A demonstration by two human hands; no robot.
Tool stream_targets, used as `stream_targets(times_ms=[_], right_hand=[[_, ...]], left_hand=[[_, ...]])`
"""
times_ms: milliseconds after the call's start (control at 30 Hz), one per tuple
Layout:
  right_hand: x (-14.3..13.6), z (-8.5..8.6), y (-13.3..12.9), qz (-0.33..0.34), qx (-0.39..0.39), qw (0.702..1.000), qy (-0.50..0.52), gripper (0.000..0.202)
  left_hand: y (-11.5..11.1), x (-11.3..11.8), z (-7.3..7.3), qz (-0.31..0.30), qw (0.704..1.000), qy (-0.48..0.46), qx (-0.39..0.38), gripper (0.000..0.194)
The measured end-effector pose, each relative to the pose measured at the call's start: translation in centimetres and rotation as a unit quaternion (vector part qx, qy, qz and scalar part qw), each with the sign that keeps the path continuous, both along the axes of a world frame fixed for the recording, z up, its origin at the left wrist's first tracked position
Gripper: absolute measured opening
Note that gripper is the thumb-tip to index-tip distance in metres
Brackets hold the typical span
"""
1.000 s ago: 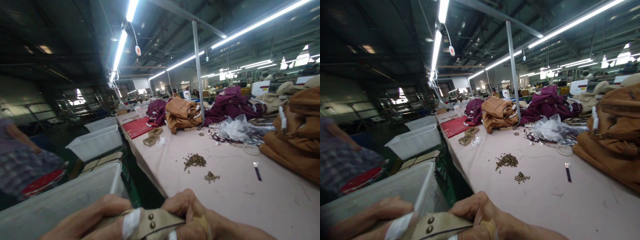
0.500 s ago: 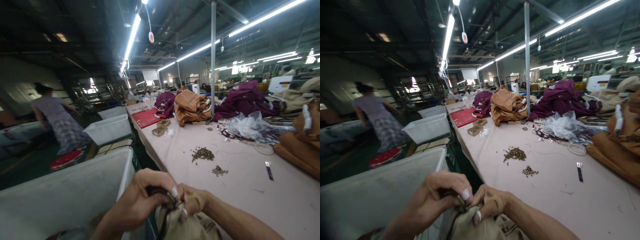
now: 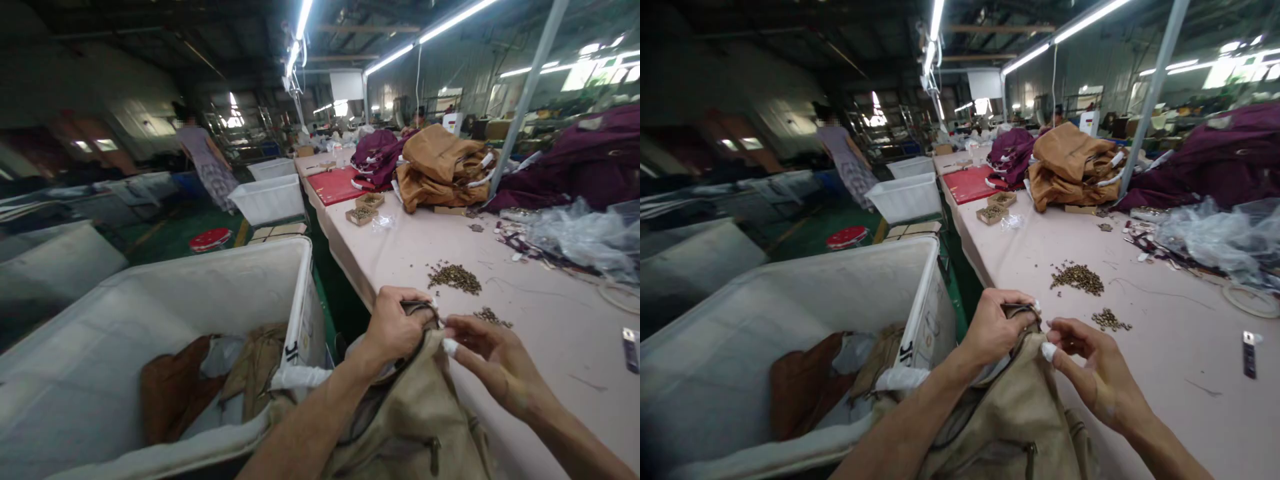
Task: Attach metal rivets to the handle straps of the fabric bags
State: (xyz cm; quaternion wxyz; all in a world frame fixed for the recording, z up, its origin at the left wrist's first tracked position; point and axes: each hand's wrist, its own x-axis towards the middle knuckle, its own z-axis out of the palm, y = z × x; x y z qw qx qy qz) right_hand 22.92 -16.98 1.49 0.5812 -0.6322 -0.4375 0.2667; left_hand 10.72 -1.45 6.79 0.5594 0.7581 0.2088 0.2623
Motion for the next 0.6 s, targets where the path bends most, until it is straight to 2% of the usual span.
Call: stream_targets(times_ms=[33, 100, 167, 233, 367, 600], right_hand=[[-0.4, -0.3, -0.8, -0.048, 0.005, 0.998, -0.051, 0.041], [-1.6, -0.7, -2.0, -0.092, 0.016, 0.983, -0.158, 0.034], [-2.7, -0.5, -2.4, -0.103, 0.017, 0.966, -0.237, 0.034], [-3.6, -0.1, -2.1, -0.115, -0.002, 0.957, -0.268, 0.036], [-4.2, 0.1, -0.8, -0.108, -0.048, 0.964, -0.24, 0.033], [-4.1, -2.4, 0.3, -0.082, -0.096, 0.979, -0.163, 0.034]], left_hand=[[0.0, 0.5, -0.9, -0.009, 1.0, 0.0, -0.003, 0.01], [-0.2, 1.3, -2.0, -0.022, 1.0, -0.001, 0.002, 0.01], [-0.5, 1.7, -2.5, -0.027, 0.999, 0.007, 0.016, 0.011], [-0.8, 1.8, -2.5, -0.025, 0.999, 0.024, 0.027, 0.011], [-1.0, 1.4, -2.3, -0.012, 0.998, 0.055, 0.033, 0.011], [0.0, 0.9, -3.0, -0.045, 0.993, 0.113, 0.01, 0.021]])
